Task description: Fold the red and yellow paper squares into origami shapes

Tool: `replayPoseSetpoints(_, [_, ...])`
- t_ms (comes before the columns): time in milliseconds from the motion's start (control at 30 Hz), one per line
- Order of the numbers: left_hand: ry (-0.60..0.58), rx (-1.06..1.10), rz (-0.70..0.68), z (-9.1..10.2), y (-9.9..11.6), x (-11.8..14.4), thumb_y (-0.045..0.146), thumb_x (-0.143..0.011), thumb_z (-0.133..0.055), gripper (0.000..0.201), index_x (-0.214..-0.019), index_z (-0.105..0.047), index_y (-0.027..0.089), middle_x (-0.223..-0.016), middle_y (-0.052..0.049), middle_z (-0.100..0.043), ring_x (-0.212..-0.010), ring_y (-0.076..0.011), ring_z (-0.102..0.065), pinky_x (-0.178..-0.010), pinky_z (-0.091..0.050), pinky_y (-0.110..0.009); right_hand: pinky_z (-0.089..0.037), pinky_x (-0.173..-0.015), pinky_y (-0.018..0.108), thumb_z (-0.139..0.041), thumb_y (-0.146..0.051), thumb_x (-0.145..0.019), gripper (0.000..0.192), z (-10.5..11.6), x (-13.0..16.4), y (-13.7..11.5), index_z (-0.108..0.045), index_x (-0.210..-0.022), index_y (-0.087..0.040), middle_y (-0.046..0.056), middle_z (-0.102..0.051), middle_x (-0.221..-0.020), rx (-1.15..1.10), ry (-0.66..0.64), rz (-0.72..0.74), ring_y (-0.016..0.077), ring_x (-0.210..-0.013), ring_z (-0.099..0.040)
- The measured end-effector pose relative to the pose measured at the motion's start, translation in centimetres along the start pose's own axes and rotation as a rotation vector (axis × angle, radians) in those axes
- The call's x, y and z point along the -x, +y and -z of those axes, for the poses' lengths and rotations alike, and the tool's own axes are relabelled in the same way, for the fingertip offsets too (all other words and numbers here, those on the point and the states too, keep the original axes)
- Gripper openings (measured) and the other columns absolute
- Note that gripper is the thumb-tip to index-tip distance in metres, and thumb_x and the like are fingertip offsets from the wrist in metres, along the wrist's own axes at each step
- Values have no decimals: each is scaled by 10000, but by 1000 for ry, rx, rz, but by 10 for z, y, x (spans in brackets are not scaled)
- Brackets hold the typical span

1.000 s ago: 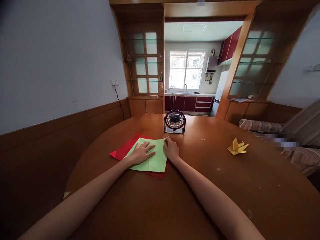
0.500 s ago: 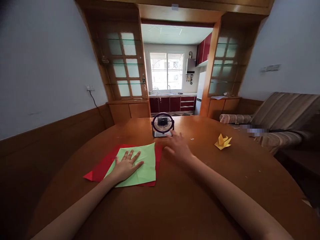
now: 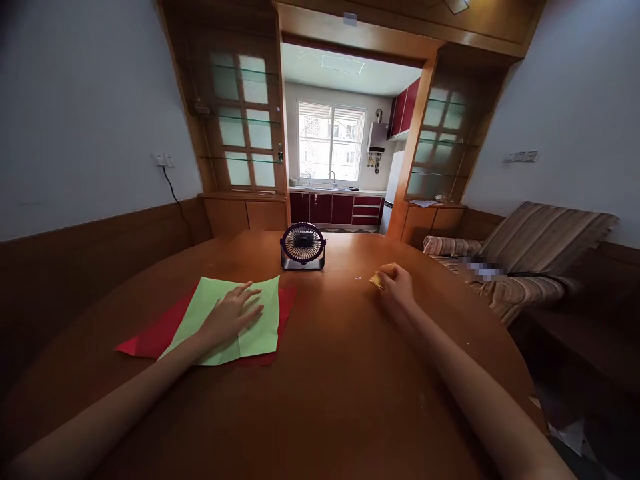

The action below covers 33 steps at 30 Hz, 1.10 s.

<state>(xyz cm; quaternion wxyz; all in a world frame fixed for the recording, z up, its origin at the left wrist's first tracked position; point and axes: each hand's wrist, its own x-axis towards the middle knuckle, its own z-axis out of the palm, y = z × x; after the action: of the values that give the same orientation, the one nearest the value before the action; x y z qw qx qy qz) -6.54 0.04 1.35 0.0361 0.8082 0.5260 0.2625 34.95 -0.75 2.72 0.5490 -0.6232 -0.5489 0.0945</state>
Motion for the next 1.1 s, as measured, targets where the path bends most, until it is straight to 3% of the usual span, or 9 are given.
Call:
replayPoseSetpoints(133, [64, 544, 128, -3, 36, -16, 557, -850, -485, 456, -993, -638, 152, -1088, -117, -639, -954, -248, -607, -857, -451, -357, -517, -728, 326, -583, -467, -735, 353, -69, 19, -40, -573, -913, -163, 82, -682, -888, -260, -132, 95, 198, -793, -638])
replayPoseSetpoints(233, [-81, 1032, 178, -15, 54, -20, 575, -803, -574, 428, -851, -619, 153, -775, -36, -629, -714, -171, -582, -685, -441, -279, -521, -718, 312, -561, -444, -784, 318, -123, 50, -69, -570, -951, -173, 63, -673, -878, -409, -211, 143, 180, -771, -632])
replayPoseSetpoints(333, [-134, 1114, 171, -30, 56, -15, 516, -696, -715, 413, -829, -627, 135, -722, -26, -624, -649, -144, -564, -630, -428, -256, -517, -787, 317, -579, -391, -800, 244, -152, 79, -89, -597, -929, -184, 67, -679, -945, -525, -290, 188, 187, -860, -637])
replayPoseSetpoints(500, [-110, 1210, 177, -44, 46, -4, 432, -603, -799, 520, -1000, -624, 146, -909, -51, -681, -817, -186, -618, -753, -463, -291, -500, -830, 328, -645, -386, -777, 221, -151, 96, -93, -636, -880, -190, 58, -686, -959, -713, -375, 159, 204, -904, -630])
replayPoseSetpoints(733, [-102, 1239, 120, -46, 44, -4, 405, -627, -806, 441, -960, -660, 156, -953, -50, -701, -921, -224, -623, -839, -462, -332, -478, -786, 339, -495, -544, -843, 373, -142, 81, -70, -654, -884, -208, 49, -675, -968, -756, -246, 14, 216, -933, -605])
replayPoseSetpoints(900, [-55, 1066, 26, -45, 48, -1, 309, -718, -718, 291, -967, -684, 161, -928, -40, -708, -897, -222, -630, -823, -482, -338, -443, -724, 300, -775, -437, -646, 349, -135, 73, -66, -673, -901, -221, 19, -669, -895, -718, -262, -3, 176, -794, -591])
replayPoseSetpoints(1000, [16, 921, -37, -45, 49, 0, 251, -776, -637, 266, -1025, -696, 178, -986, -50, -701, -929, -222, -624, -836, -482, -339, -431, -685, 292, -802, -402, -616, 269, -135, 74, -64, -698, -757, -197, 17, -669, -786, -728, -319, -42, 158, -700, -568])
replayPoseSetpoints(1100, [127, 773, -76, -44, 47, 2, 191, -812, -561, 290, -1058, -713, 212, -1026, -51, -682, -968, -212, -605, -878, -460, -339, -435, -648, 290, -772, -419, -634, 258, -138, 74, -60, -704, -740, -194, 16, -673, -726, -788, -364, -128, 161, -669, -576])
